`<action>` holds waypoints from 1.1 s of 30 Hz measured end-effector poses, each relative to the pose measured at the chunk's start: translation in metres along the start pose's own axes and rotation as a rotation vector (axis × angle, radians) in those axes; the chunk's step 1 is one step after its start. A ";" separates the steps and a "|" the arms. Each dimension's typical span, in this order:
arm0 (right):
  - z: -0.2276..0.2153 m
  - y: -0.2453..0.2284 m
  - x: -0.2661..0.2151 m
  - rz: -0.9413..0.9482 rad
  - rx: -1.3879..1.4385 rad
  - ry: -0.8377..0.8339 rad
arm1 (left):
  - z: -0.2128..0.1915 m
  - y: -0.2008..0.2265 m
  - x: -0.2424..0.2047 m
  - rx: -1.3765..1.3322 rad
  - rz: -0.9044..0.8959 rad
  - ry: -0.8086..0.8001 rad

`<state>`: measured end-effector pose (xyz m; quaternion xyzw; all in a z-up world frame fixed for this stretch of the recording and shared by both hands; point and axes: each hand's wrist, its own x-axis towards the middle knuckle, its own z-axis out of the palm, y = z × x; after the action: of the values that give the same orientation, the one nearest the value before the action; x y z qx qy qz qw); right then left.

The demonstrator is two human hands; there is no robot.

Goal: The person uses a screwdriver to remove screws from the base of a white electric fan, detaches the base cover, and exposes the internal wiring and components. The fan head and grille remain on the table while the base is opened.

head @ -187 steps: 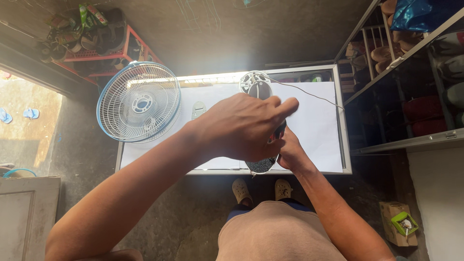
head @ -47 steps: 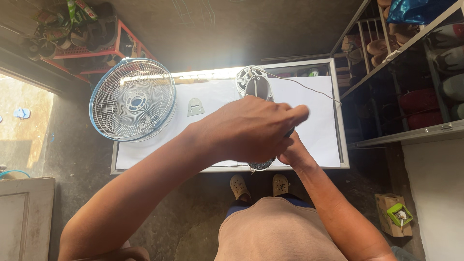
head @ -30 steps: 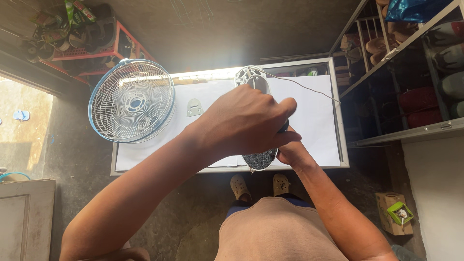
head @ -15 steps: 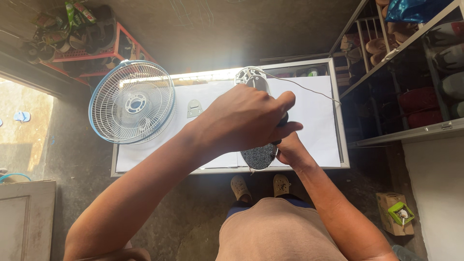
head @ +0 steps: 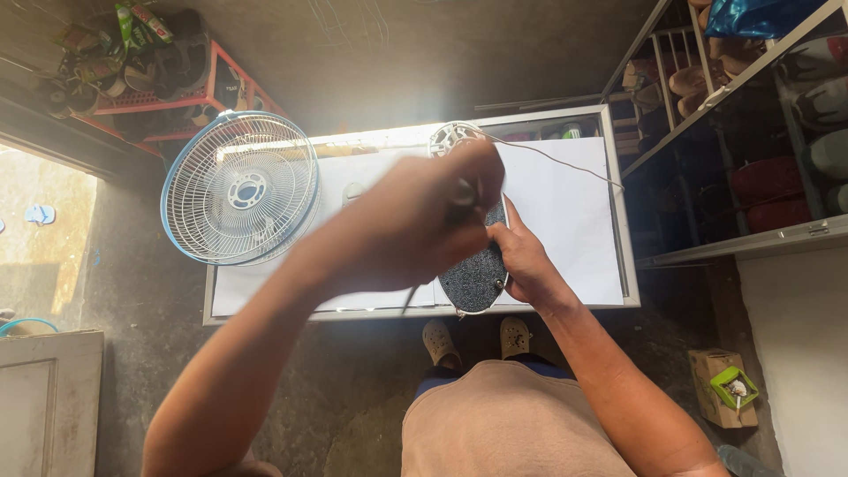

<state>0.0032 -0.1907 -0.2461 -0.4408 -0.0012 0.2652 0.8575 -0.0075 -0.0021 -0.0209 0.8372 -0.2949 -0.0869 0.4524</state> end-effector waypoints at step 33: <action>0.007 -0.011 -0.004 0.063 -0.078 0.051 | 0.069 -0.084 -0.011 0.324 -0.224 -0.236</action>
<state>0.0033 -0.1926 -0.2329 -0.4803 0.0245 0.2806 0.8306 -0.0099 -0.0094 -0.1295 0.9105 -0.2609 -0.1853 0.2619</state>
